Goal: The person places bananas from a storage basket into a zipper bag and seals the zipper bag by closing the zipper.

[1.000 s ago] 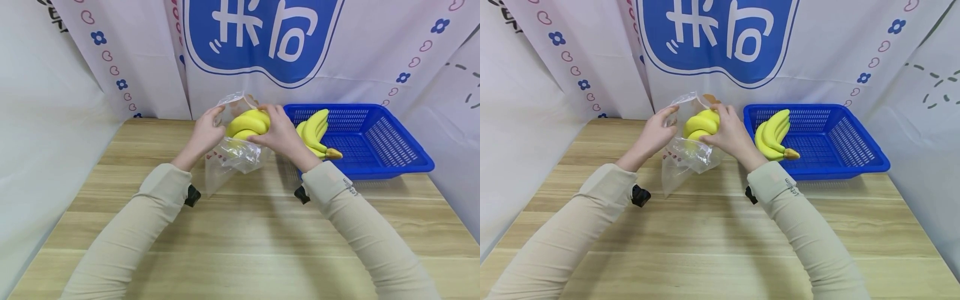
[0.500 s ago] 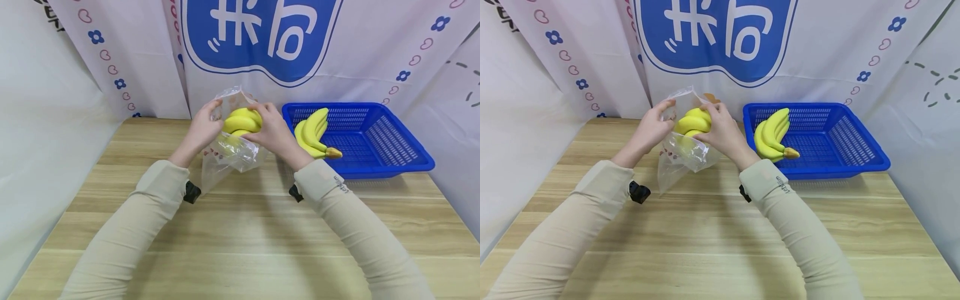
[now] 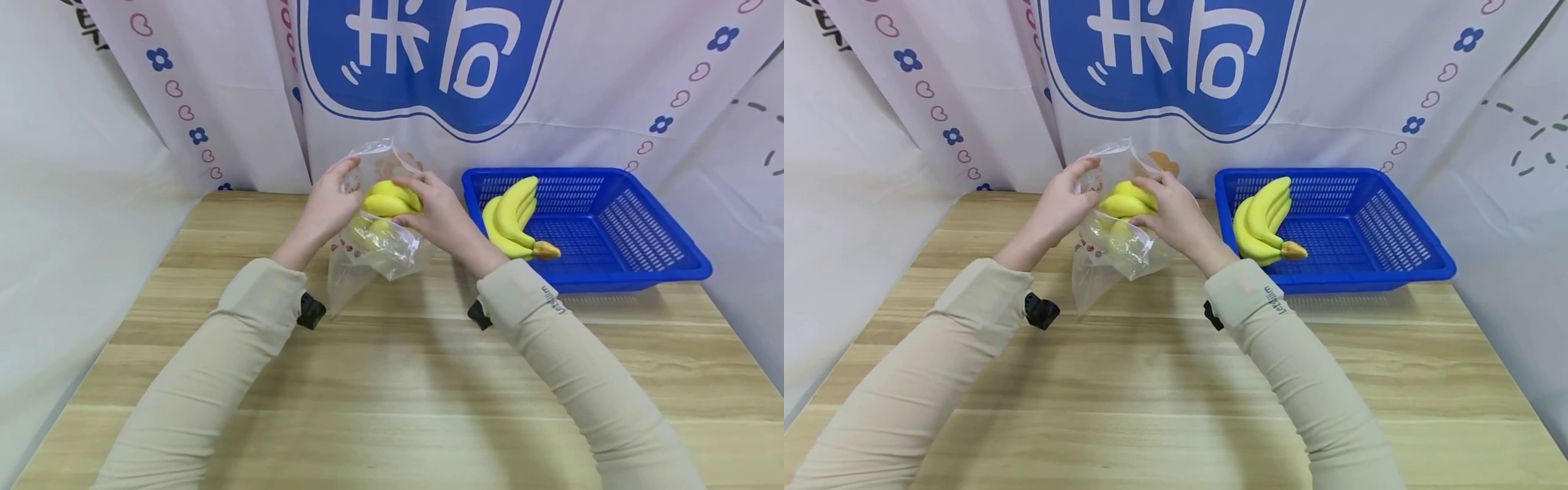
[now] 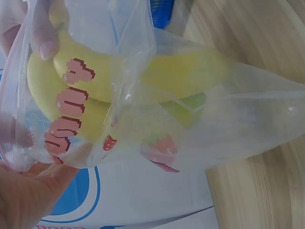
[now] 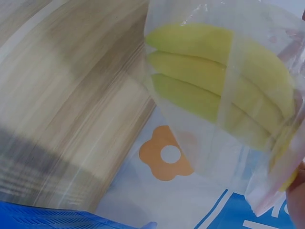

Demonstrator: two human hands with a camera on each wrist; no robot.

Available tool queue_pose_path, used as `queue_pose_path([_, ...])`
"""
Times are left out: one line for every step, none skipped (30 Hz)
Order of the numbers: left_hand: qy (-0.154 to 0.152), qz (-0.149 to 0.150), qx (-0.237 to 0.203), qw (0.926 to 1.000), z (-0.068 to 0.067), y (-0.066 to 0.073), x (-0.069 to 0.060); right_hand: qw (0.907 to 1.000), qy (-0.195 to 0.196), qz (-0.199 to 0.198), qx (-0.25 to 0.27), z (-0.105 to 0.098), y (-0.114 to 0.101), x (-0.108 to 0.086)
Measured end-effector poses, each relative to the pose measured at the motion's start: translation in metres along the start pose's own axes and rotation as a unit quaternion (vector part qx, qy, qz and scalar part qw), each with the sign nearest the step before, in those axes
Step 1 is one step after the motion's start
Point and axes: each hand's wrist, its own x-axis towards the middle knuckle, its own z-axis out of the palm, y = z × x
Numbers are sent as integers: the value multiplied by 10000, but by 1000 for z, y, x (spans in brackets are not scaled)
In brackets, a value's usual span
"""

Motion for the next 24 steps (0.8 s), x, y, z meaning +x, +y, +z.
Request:
queue_pose_path([11,6,-3,10000,0,0,0,10000,-16,-41,25,0,0,0])
queue_pose_path([23,13,-10,10000,0,0,-1,10000,-9,-75,38,0,0,0])
queue_pose_path([40,21,-4,10000,0,0,-1,9999,7,-89,47,0,0,0])
queue_pose_path([52,35,-5,10000,0,0,-1,9999,30,-86,48,0,0,0])
queue_pose_path([65,40,3,10000,0,0,-1,9999,71,-67,54,0,0,-1])
queue_pose_path([79,48,8,10000,0,0,-1,9999,119,-40,69,0,0,-1])
queue_pose_path([94,52,11,9999,0,0,-1,9998,164,-2,68,0,0,-1])
queue_pose_path([114,66,13,9999,0,0,-1,9998,198,33,64,0,0,-1])
queue_pose_path([125,73,17,9999,0,0,-1,9997,222,64,63,0,0,-1])
queue_pose_path([131,78,21,9999,0,0,-1,9997,241,82,47,0,-1,-1])
queue_pose_path([139,77,25,9999,-1,1,-1,9996,251,97,-17,0,-1,-1])
queue_pose_path([139,80,30,9999,-1,1,-2,9996,250,106,-101,-1,-1,-1])
queue_pose_path([136,80,40,9999,-1,1,-2,9995,247,110,-181,-1,-1,-1])
queue_pose_path([127,79,46,9999,-1,1,-2,9994,243,113,-220,-1,-1,-1])
queue_pose_path([110,68,43,9999,-1,1,-2,9993,240,120,-246,-2,-1,-1])
queue_pose_path([90,64,27,9999,0,1,-2,9994,234,122,-217,-2,-1,-1])
queue_pose_path([59,64,17,10000,0,1,-2,9995,225,134,-157,-2,0,-1])
queue_pose_path([31,63,10,10000,0,1,-2,9997,210,142,-30,-2,0,-1])
queue_pose_path([9,50,-5,10000,1,1,-2,9996,197,128,125,-2,1,-1])
queue_pose_path([-13,36,-26,10000,1,1,-2,9994,179,112,282,-2,1,-1])
queue_pose_path([-24,18,-45,10000,2,1,-2,9990,153,109,403,-1,1,-1])
queue_pose_path([-25,-2,-58,10000,2,1,-2,9986,114,112,511,-1,1,-1])
queue_pose_path([-6,-33,-67,10000,2,1,-3,9983,69,116,569,-1,1,-1])
queue_pose_path([36,-67,-103,9999,2,1,-3,9981,-1,122,608,0,0,-1])
